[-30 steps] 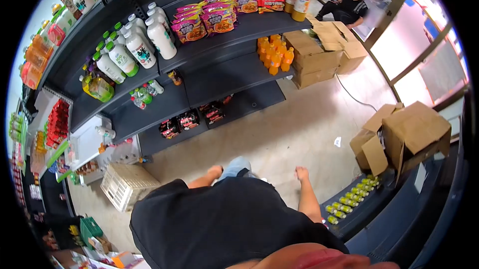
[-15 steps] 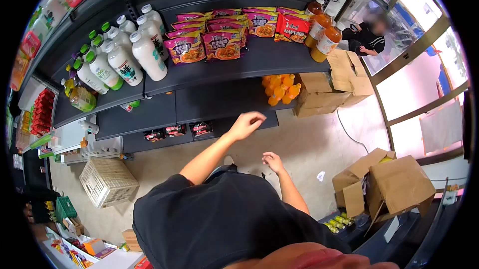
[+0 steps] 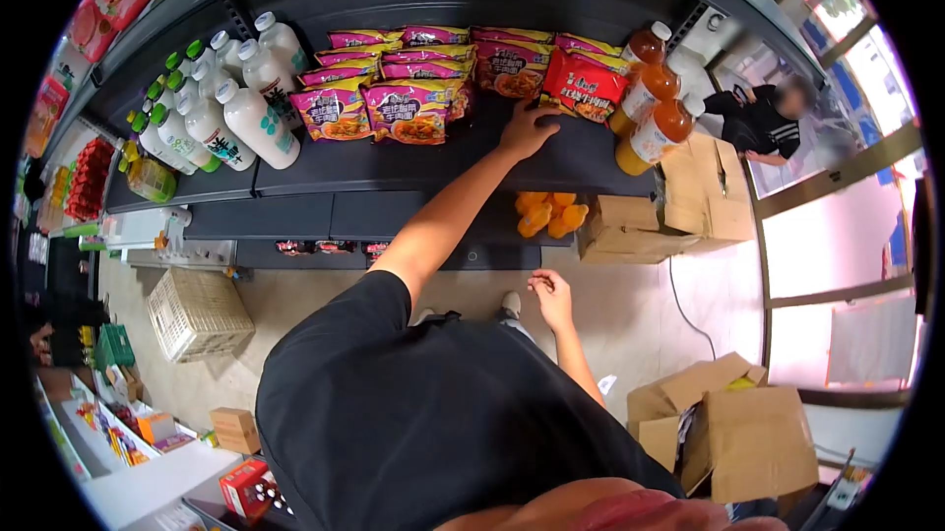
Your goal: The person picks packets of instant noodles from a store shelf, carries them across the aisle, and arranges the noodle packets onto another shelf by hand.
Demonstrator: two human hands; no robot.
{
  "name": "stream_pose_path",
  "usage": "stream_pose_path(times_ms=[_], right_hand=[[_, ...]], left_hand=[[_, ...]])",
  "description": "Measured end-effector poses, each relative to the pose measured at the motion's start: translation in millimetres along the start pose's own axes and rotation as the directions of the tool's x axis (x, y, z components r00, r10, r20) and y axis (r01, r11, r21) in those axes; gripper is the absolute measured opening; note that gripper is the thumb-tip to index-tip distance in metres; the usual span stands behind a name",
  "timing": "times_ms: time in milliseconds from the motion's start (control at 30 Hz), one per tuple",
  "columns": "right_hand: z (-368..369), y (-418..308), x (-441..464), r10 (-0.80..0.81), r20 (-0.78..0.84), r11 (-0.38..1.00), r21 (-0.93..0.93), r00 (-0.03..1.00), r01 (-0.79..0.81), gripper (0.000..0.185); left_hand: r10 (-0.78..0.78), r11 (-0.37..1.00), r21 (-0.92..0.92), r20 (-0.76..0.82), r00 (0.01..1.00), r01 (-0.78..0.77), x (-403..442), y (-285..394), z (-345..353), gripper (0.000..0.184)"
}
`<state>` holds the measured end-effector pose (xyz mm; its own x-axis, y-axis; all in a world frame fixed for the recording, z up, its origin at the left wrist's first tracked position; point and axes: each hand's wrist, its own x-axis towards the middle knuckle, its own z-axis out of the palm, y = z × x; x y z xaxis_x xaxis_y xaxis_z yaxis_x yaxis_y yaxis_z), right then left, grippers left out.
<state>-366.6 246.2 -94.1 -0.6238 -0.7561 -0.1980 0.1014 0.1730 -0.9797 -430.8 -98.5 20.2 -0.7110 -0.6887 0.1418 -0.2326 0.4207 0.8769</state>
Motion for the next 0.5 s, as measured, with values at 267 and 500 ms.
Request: stream_pose_path(times_ms=[267, 500], right_hand=[[-54.0, -88.9, 94.3, -0.328, 0.053, 0.917, -0.224, 0.943, 0.331, 0.015], [-44.4, -170.5, 159.4, -0.650, 0.136, 0.695, -0.291, 0.748, 0.657, 0.019]], left_hand=[[-0.014, 0.987, -0.159, -0.021, 1.000, 0.010, 15.1, -8.8, 4.3, 0.030], [0.120, 0.993, 0.056, -0.391, 0.912, -0.107, -41.5, -9.4, -15.4, 0.019]])
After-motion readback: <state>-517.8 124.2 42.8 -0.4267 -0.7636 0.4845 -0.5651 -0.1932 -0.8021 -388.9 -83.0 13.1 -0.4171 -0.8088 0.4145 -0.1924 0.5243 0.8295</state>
